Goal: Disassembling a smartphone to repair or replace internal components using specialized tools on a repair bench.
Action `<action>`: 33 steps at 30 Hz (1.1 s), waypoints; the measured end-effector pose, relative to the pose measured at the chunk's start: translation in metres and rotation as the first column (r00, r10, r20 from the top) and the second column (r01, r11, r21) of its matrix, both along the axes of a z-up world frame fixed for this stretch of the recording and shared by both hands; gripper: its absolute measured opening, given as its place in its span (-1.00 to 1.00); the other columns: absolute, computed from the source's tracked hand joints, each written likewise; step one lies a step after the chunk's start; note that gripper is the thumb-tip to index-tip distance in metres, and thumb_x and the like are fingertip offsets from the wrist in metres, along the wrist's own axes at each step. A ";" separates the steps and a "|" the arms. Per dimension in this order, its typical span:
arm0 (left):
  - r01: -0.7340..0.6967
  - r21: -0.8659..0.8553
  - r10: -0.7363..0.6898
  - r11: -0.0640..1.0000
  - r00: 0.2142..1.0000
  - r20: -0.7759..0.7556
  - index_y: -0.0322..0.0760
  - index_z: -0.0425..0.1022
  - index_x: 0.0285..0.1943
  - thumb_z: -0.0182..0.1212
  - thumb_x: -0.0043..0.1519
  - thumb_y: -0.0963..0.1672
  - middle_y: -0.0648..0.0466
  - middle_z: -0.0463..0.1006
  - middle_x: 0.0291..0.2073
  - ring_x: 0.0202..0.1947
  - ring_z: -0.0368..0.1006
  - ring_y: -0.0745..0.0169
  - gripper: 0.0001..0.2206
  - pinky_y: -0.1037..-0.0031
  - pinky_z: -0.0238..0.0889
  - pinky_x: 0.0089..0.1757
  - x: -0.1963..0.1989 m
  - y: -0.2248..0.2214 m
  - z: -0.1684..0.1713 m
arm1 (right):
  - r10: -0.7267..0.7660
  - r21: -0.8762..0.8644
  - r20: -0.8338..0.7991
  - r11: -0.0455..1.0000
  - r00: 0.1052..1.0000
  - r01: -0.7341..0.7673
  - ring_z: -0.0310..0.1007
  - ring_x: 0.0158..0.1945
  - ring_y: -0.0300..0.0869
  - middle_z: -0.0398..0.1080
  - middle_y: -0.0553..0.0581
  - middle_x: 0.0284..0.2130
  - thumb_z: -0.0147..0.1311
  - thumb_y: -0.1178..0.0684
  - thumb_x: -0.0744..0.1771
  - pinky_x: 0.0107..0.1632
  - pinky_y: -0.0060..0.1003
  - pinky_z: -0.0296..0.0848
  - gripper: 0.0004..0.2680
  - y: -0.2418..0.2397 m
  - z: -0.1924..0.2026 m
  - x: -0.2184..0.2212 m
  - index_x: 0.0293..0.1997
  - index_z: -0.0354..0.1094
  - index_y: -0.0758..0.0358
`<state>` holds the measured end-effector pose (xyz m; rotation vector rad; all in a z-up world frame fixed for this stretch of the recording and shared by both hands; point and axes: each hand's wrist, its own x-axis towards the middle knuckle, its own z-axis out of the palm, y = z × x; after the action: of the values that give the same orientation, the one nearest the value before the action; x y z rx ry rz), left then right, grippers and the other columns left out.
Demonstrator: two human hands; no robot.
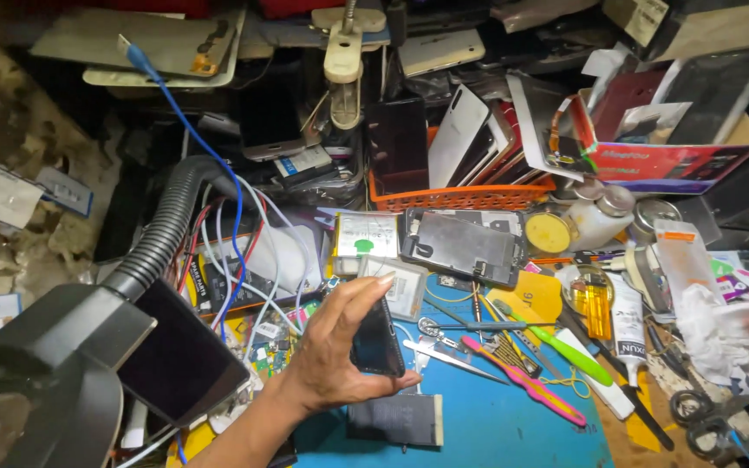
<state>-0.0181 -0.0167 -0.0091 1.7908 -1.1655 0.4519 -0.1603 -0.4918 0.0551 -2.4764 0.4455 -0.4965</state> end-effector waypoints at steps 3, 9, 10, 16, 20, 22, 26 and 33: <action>-0.005 -0.013 0.005 1.000 0.999 0.042 -0.24 0.02 0.53 0.53 0.08 0.10 -0.23 0.40 0.22 0.21 0.44 -0.14 -0.08 0.14 0.41 0.21 -0.001 -0.001 0.000 | 0.003 0.209 0.176 0.977 0.984 -0.041 0.56 -0.14 -0.04 0.54 0.31 -0.18 0.15 0.32 0.35 0.06 -0.25 0.52 -0.88 0.148 0.009 0.002 -0.03 0.39 0.45; 0.012 -0.045 -0.009 0.999 0.996 0.084 -0.17 0.06 0.49 0.51 0.13 0.10 -0.29 0.40 0.25 0.24 0.46 -0.22 -0.15 0.11 0.39 0.18 -0.003 0.001 0.005 | 0.570 -0.166 0.511 0.800 0.643 -0.577 0.69 -0.14 -0.15 0.59 0.26 -0.14 0.25 0.27 0.26 0.04 -0.36 0.65 -0.85 0.262 0.023 0.047 -0.13 0.52 0.27; 0.019 -0.045 -0.015 0.999 0.997 0.081 -0.13 0.04 0.50 0.54 0.10 0.10 -0.29 0.38 0.28 0.26 0.44 -0.22 -0.12 0.10 0.40 0.18 -0.003 0.001 0.004 | 0.610 -0.232 0.536 0.771 0.584 -0.593 0.69 -0.15 -0.11 0.58 0.27 -0.15 0.21 0.25 0.28 0.00 -0.33 0.66 -0.89 0.271 0.021 0.054 -0.15 0.52 0.29; 0.022 -0.064 -0.013 0.998 0.991 0.133 -0.12 0.00 0.44 0.50 0.12 0.13 -0.39 0.36 0.27 0.27 0.44 -0.32 -0.15 0.03 0.42 0.17 0.000 0.002 0.005 | 0.747 -0.349 0.482 0.643 0.458 -0.682 0.68 -0.11 -0.04 0.57 0.28 -0.13 0.10 0.24 0.33 0.00 -0.24 0.68 -0.92 0.271 0.001 0.078 -0.16 0.50 0.31; 0.016 -0.045 -0.009 0.999 0.986 0.167 -0.07 0.02 0.40 0.49 0.15 0.12 -0.41 0.33 0.29 0.25 0.46 -0.38 -0.21 0.00 0.45 0.13 0.000 0.002 0.004 | 0.753 -0.307 0.468 0.629 0.462 -0.714 0.69 -0.10 -0.01 0.57 0.30 -0.14 0.11 0.27 0.32 -0.02 -0.25 0.69 -0.93 0.267 0.002 0.078 -0.17 0.49 0.34; 0.021 -0.030 -0.016 0.999 0.988 0.154 -0.05 0.06 0.40 0.51 0.15 0.12 -0.42 0.32 0.30 0.26 0.46 -0.38 -0.22 0.02 0.44 0.15 0.002 0.006 0.008 | 0.765 -0.313 0.467 0.612 0.443 -0.726 0.68 -0.12 0.00 0.56 0.30 -0.14 0.09 0.25 0.34 -0.03 -0.25 0.68 -0.93 0.268 0.005 0.083 -0.16 0.49 0.34; 0.024 -0.034 -0.019 0.999 0.989 0.147 -0.10 0.12 0.38 0.49 0.18 0.11 -0.49 0.31 0.30 0.25 0.47 -0.44 -0.28 0.01 0.43 0.16 0.004 0.007 0.003 | 0.740 -0.249 0.398 0.656 0.542 -0.712 0.65 -0.01 -0.02 0.53 0.31 -0.02 0.12 0.26 0.34 0.14 -0.26 0.60 -0.87 0.244 0.010 0.078 -0.05 0.50 0.27; -0.022 -0.037 0.027 0.999 0.988 0.149 -0.11 0.11 0.32 0.61 0.06 0.13 -0.49 0.35 0.25 0.24 0.47 -0.41 -0.19 0.01 0.45 0.16 0.007 0.002 -0.007 | 0.622 -0.225 -0.034 0.758 0.783 -0.612 0.60 -0.19 -0.12 0.59 0.06 -0.25 0.18 0.07 0.31 -0.07 -0.23 0.51 -0.89 0.187 -0.032 0.058 -0.15 0.55 0.18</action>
<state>-0.0115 -0.0144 -0.0156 1.7671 -1.2319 0.6269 -0.1025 -0.3047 0.0232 -2.6189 -0.4832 -0.3276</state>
